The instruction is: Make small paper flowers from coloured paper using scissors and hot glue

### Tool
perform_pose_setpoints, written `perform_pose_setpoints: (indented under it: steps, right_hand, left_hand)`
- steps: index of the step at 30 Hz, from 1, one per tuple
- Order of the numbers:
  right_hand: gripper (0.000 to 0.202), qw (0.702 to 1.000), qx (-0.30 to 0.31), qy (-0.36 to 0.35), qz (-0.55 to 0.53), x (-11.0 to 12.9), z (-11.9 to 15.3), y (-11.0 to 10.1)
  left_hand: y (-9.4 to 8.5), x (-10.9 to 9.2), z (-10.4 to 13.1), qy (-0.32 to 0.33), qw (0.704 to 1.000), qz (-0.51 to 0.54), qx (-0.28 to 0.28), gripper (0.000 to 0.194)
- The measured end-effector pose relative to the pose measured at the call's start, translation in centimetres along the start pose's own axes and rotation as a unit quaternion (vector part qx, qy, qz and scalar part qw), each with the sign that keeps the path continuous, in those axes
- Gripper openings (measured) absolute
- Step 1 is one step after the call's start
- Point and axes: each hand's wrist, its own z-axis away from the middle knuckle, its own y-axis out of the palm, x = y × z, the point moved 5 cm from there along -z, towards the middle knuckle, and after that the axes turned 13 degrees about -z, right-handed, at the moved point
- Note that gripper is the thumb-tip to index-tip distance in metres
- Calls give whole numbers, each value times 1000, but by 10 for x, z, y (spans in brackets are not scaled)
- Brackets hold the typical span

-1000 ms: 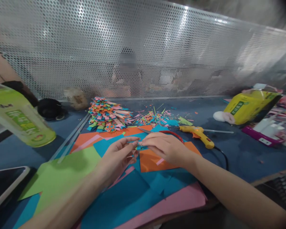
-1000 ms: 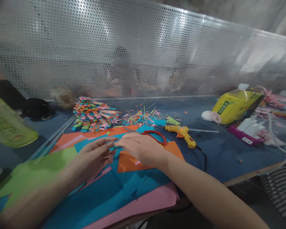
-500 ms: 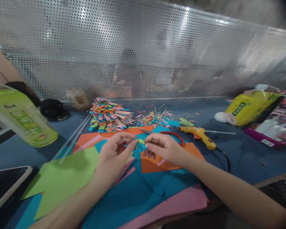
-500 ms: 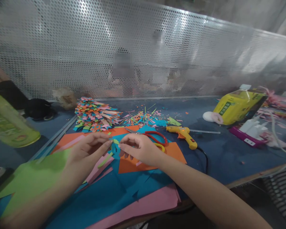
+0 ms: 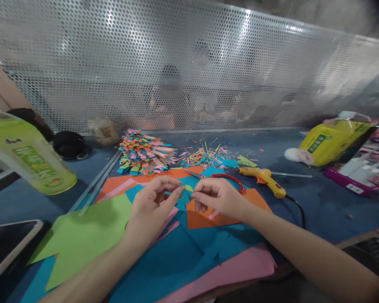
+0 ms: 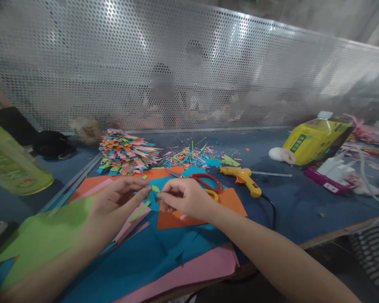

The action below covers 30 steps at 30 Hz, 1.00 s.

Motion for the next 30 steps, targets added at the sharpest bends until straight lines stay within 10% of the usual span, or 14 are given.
perform_pose_setpoints:
  steps: [30]
  right_hand:
    - [16, 1000, -21, -13, -2, -1, -3, -4]
  left_hand:
    - [4, 0, 1, -23, 999, -4, 28, 12]
